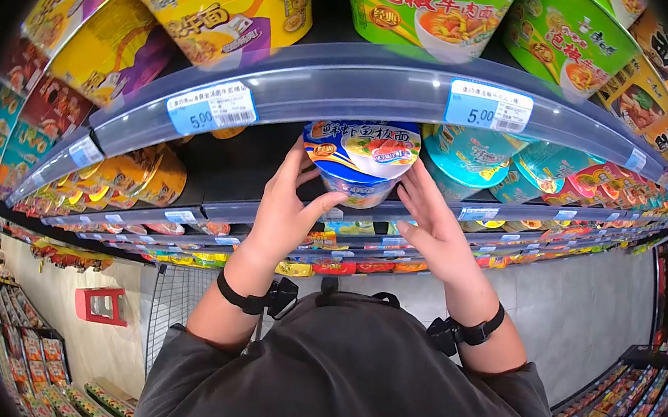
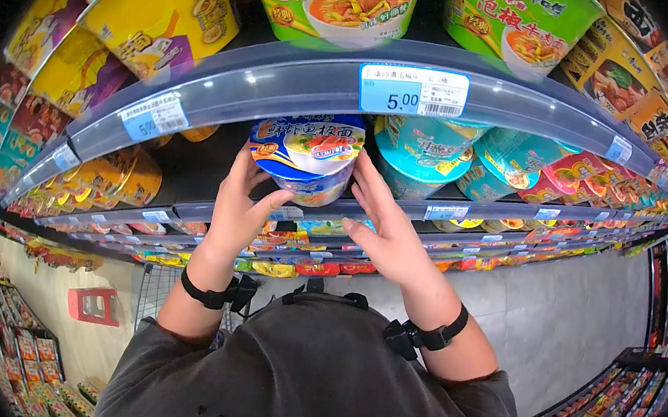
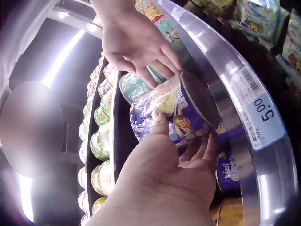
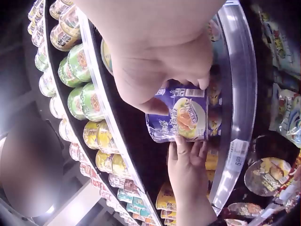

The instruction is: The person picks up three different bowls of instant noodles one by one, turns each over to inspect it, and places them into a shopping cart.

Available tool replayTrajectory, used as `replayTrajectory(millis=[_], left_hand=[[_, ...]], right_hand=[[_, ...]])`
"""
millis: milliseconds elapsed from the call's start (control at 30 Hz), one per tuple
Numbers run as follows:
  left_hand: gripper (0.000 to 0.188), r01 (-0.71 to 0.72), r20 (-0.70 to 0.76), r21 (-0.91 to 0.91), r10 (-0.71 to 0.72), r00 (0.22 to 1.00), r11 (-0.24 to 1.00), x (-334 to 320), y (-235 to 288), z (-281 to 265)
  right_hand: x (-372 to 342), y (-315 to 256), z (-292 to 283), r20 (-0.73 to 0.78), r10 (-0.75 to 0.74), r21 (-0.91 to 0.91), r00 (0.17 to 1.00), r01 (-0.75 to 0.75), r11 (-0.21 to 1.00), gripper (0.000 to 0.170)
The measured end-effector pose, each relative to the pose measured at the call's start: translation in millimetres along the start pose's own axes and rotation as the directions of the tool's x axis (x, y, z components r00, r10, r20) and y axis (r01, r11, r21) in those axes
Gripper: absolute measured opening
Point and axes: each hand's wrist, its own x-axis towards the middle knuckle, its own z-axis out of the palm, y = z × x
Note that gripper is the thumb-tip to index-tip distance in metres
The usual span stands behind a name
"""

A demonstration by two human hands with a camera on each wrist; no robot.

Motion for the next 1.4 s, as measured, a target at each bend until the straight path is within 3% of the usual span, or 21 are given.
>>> replayTrajectory(millis=[167, 367, 633, 833, 967, 1033, 1167, 1200, 1400], left_hand=[[0.098, 0.063, 0.044, 0.004, -0.063, 0.997, 0.998, 18.3, -17.2, 1.5], [0.102, 0.117, 0.093, 0.154, -0.132, 0.987, 0.981, 21.5, -15.2, 6.6], [0.101, 0.010, 0.020, 0.251, -0.016, 1.000, 0.968, 14.0, -21.4, 16.7], [0.097, -0.043, 0.011, 0.319, 0.042, 0.999, 0.947, -1.3, -6.3, 18.1], [0.081, -0.027, -0.101, 0.382, 0.071, 0.992, 0.924, -41.0, 6.1, 11.9], [0.067, -0.011, -0.157, 0.385, 0.078, 0.984, 0.923, -69.8, 10.7, 7.5], [0.055, 0.076, -0.249, 0.464, 0.048, 0.967, 0.883, -136.8, 16.5, -3.6], [0.055, 0.096, -0.265, 0.471, 0.037, 0.963, 0.877, -153.9, 16.1, -7.4], [0.038, 0.262, -0.388, 0.521, -0.047, 0.920, 0.812, -245.9, 35.8, -37.3]], right_hand=[[8.4, 16.1, -8.2, -0.047, 0.026, -0.124, 0.999, -0.032, 0.992, 0.090], [6.9, 24.7, -14.7, -0.081, 0.061, -0.190, 0.995, -0.076, 0.979, 0.089], [0.9, 22.1, -15.6, -0.080, 0.056, -0.160, 0.995, -0.068, 0.985, 0.088], [-26.2, 4.9, -17.7, -0.027, 0.117, -0.029, 0.993, -0.118, 0.993, 0.084], [-59.3, 8.9, -22.5, -0.019, 0.140, 0.091, 0.990, -0.138, 0.986, 0.072], [-76.5, 16.4, -27.0, 0.026, 0.215, 0.155, 0.976, -0.217, 0.964, 0.065], [-108.8, 30.8, -16.9, 0.025, 0.331, 0.140, 0.943, -0.331, 0.933, 0.053], [-115.7, 35.8, -13.0, 0.057, 0.292, 0.149, 0.955, -0.298, 0.943, 0.045], [-135.8, 54.2, 17.8, 0.219, 0.446, 0.047, 0.868, -0.466, 0.884, 0.040]])
